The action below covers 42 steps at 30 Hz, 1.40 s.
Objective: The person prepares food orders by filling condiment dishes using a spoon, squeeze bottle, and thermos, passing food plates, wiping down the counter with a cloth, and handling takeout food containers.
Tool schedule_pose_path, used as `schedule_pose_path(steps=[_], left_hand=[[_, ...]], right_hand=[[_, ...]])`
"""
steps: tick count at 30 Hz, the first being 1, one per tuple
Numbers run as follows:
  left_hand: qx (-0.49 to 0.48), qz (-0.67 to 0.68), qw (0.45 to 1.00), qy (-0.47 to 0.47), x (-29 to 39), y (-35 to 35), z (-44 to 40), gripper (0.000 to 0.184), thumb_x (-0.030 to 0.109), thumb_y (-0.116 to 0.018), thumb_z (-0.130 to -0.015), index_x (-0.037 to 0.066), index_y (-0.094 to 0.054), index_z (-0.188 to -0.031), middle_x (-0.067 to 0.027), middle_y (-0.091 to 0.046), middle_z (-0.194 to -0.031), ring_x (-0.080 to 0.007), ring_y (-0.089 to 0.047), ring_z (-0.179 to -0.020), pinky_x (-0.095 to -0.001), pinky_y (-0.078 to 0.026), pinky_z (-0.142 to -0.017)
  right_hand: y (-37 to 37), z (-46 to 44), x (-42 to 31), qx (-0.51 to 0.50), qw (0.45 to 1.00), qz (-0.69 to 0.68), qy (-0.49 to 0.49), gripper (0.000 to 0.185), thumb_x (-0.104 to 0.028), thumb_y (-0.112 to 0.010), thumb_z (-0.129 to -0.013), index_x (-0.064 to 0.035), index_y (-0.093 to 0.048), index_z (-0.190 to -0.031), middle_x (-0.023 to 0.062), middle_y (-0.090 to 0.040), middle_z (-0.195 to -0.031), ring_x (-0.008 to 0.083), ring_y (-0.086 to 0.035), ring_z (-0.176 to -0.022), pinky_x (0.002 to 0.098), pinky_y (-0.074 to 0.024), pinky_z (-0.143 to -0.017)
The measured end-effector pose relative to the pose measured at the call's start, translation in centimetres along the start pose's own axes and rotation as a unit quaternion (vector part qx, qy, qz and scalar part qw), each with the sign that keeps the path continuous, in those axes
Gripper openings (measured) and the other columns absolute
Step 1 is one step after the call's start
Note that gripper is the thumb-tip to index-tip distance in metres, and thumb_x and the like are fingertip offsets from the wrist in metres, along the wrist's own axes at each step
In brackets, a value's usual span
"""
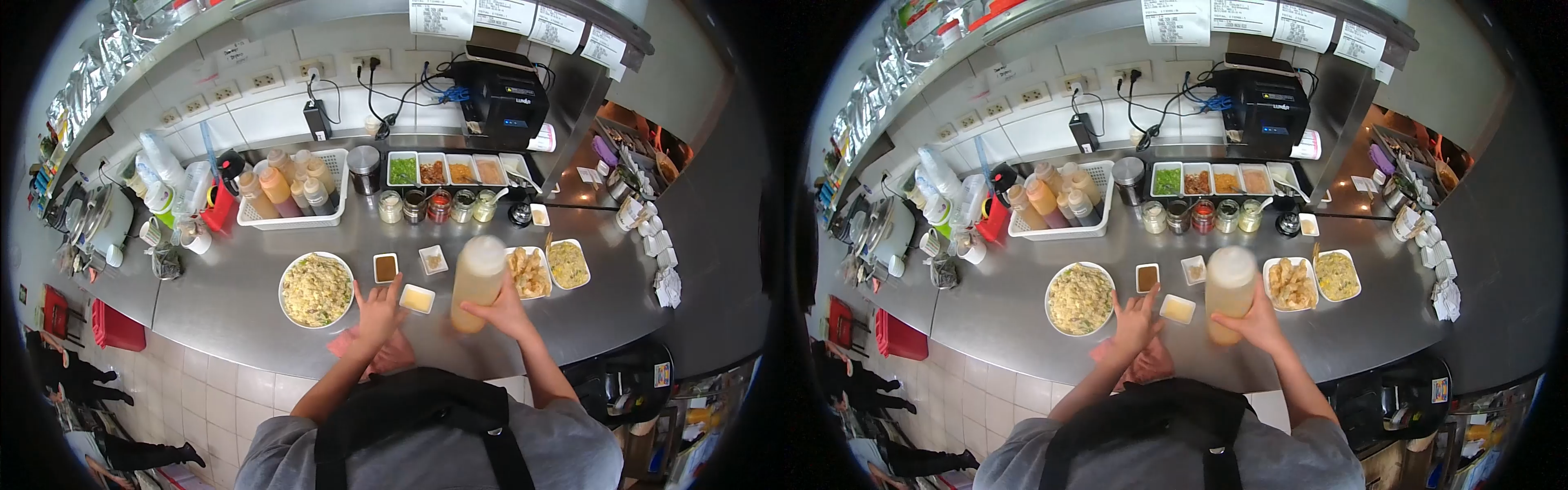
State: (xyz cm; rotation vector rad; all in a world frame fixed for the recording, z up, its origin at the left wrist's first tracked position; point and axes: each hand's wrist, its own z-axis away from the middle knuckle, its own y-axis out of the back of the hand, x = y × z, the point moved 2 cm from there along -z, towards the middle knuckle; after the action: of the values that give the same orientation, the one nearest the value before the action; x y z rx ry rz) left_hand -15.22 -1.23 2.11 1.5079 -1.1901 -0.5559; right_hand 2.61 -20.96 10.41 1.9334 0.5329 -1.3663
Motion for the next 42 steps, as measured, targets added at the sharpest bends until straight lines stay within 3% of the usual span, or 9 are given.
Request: schedule_pose_path(steps=[12, 17, 20, 26, 29, 31, 35, 37, 42], left_hand=[[-0.006, 0.048, 0.999, 0.024, 0.2, 0.5, 2.1, 0.092, 0.026, -0.081, -0.067, 0.015, -0.036, -0.147, -0.0036, -0.063, -0.101, -0.0222, -0.057, -0.105, -0.0699, -0.009, -0.110], [-0.001, 0.062, 0.998, 0.025, 0.5, 0.4, 2.6, 0.091, 0.022, -0.080, -0.068, 0.014, -0.036, -0.147, -0.0030, -0.063, -0.103, -0.0225, -0.058, -0.104, -0.0684, -0.011, -0.111], [-0.005, 0.059, 0.998, 0.032, 0.6, 0.8, 2.3, 0.087, 0.021, -0.077, -0.072, 0.016, -0.035, -0.147, 0.0002, -0.066, -0.102, -0.0217, -0.059, -0.102, -0.0663, -0.011, -0.112], [-0.050, 0.075, 0.995, 0.043, 0.6, -0.2, 2.4, 0.086, 0.022, -0.077, -0.074, 0.016, -0.034, -0.148, -0.0002, -0.067, -0.101, -0.0216, -0.061, -0.100, -0.0529, -0.032, -0.103], [-0.072, 0.116, 0.990, 0.043, 0.6, -0.9, 2.6, 0.087, 0.021, -0.078, -0.072, 0.010, -0.034, -0.146, -0.0088, -0.065, -0.093, -0.0250, -0.061, -0.095, -0.0440, -0.040, -0.089], [-0.115, 0.114, 0.984, 0.077, 0.5, -1.4, 2.8, 0.089, 0.023, -0.079, -0.071, 0.010, -0.033, -0.146, -0.0109, -0.064, -0.097, -0.0275, -0.061, -0.095, -0.0420, -0.041, -0.085], [-0.090, 0.085, 0.990, 0.072, 1.0, -1.6, 2.1, 0.091, 0.025, -0.080, -0.070, 0.011, -0.033, -0.146, -0.0105, -0.061, -0.101, -0.0277, -0.058, -0.097, -0.0410, -0.040, -0.085], [-0.009, 0.029, 0.999, 0.008, 1.1, -1.3, 1.2, 0.093, 0.026, -0.082, -0.065, 0.016, -0.036, -0.146, -0.0051, -0.057, -0.101, -0.0262, -0.054, -0.100, -0.0408, -0.039, -0.085], [-0.043, 0.012, 0.999, -0.023, 0.9, -2.0, -0.5, 0.100, 0.028, -0.085, -0.061, 0.015, -0.034, -0.146, -0.0061, -0.055, -0.102, -0.0245, -0.051, -0.102, -0.0443, -0.037, -0.087]], right_hand=[[-0.2, -2.8, 3.2, 0.099, 0.994, -0.044, -0.018, 0.081, -0.013, -0.084, -0.072, -0.0021, -0.034, -0.135, 0.0128, -0.056, -0.125, 0.0215, -0.057, -0.114, 0.0364, -0.0470, -0.096], [0.1, -2.2, 3.7, 0.073, 0.979, -0.143, -0.123, 0.071, -0.014, -0.083, -0.075, -0.0016, -0.039, -0.129, 0.0117, -0.059, -0.120, 0.0193, -0.058, -0.112, 0.0345, -0.0480, -0.094], [-0.5, -2.9, 4.2, 0.072, 0.993, -0.070, -0.057, 0.066, -0.012, -0.079, -0.078, -0.0014, -0.040, -0.129, 0.0108, -0.059, -0.117, 0.0200, -0.059, -0.108, 0.0338, -0.0494, -0.091], [-0.2, -2.8, 3.1, 0.017, 0.991, -0.090, -0.102, 0.072, -0.013, -0.081, -0.077, -0.0018, -0.037, -0.132, 0.0110, -0.060, -0.118, 0.0200, -0.060, -0.109, 0.0340, -0.0487, -0.093], [-0.1, -1.8, 1.7, -0.080, 0.982, -0.095, -0.146, 0.079, -0.014, -0.083, -0.073, -0.0015, -0.036, -0.136, 0.0136, -0.057, -0.124, 0.0212, -0.057, -0.115, 0.0359, -0.0473, -0.096], [-0.6, -1.2, 1.7, -0.145, 0.986, 0.087, 0.011, 0.087, -0.014, -0.084, -0.067, -0.0101, -0.038, -0.141, 0.0165, -0.056, -0.122, 0.0285, -0.056, -0.116, 0.0412, -0.0464, -0.096], [-1.2, 1.1, 3.3, -0.177, 0.922, 0.333, -0.082, 0.089, -0.017, -0.081, -0.061, -0.0249, -0.042, -0.141, 0.0180, -0.052, -0.111, 0.0416, -0.052, -0.107, 0.0469, -0.0427, -0.098], [-1.5, 2.1, 3.9, -0.178, 0.896, 0.395, -0.099, 0.088, -0.018, -0.080, -0.062, -0.0274, -0.042, -0.140, 0.0173, -0.051, -0.112, 0.0412, -0.051, -0.108, 0.0495, -0.0423, -0.097], [-2.0, 2.9, 5.3, -0.169, 0.847, 0.488, -0.124, 0.094, -0.017, -0.084, -0.060, -0.0347, -0.040, -0.141, 0.0157, -0.047, -0.119, 0.0395, -0.049, -0.110, 0.0532, -0.0396, -0.091]])
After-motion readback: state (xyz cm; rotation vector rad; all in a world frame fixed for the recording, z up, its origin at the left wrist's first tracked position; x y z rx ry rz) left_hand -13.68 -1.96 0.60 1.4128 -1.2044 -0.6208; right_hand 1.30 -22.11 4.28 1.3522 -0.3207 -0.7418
